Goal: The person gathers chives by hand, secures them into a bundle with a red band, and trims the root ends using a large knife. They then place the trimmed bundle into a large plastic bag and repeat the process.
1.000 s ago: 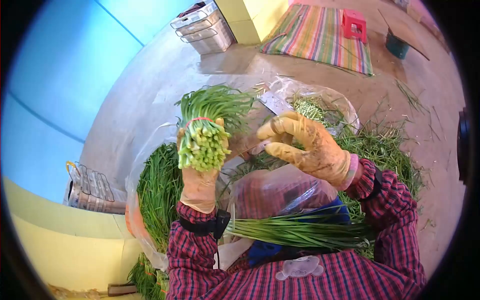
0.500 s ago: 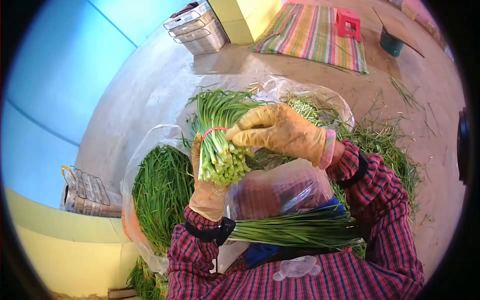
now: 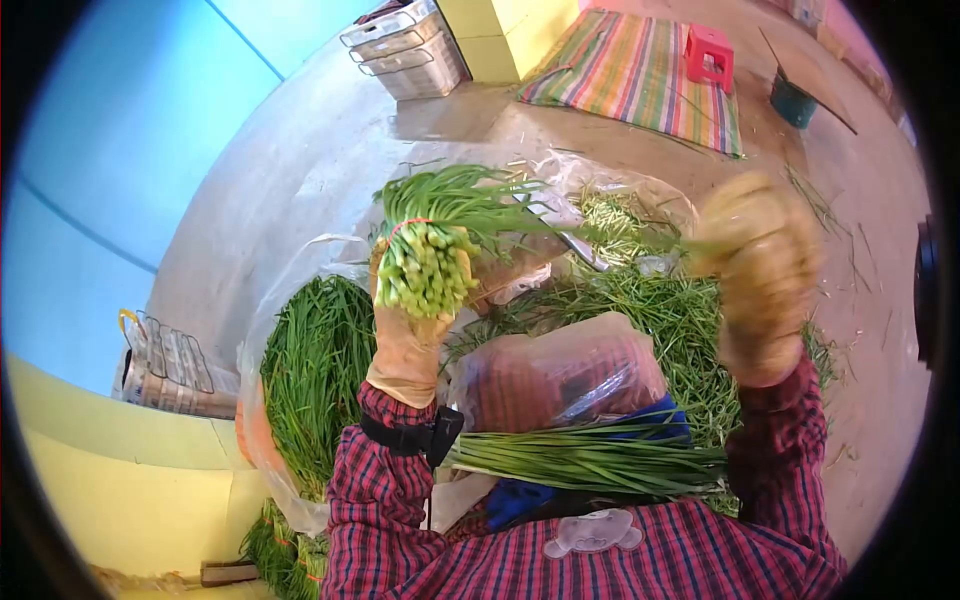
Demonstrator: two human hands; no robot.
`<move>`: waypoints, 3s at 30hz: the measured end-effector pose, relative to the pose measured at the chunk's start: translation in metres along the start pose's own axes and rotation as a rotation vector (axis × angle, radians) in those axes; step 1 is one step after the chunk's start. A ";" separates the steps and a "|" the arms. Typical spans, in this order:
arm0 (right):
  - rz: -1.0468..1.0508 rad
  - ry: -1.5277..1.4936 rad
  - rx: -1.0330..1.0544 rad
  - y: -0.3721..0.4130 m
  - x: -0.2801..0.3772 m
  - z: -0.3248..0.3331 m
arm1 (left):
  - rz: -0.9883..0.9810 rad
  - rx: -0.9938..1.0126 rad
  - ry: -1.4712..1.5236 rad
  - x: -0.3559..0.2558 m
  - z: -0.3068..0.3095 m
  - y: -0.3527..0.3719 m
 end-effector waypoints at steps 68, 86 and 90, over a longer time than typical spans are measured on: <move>0.396 0.825 -0.357 0.031 0.021 0.096 | 0.266 -0.297 1.204 -0.047 -0.053 -0.027; 0.247 0.543 0.114 0.008 -0.053 -0.102 | 0.309 -0.329 1.031 -0.050 -0.061 -0.022; 0.299 0.603 0.140 0.016 -0.059 -0.105 | 0.316 -0.313 1.109 -0.053 -0.062 -0.018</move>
Point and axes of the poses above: each hand's wrist, its own y-axis away from the middle knuckle, its own z-axis out of the back of the hand, x = y × z, the point moved 1 cm from there along -y, towards the middle knuckle, and after that the axes turned 15 degrees about -y, right-handed, at the moved point
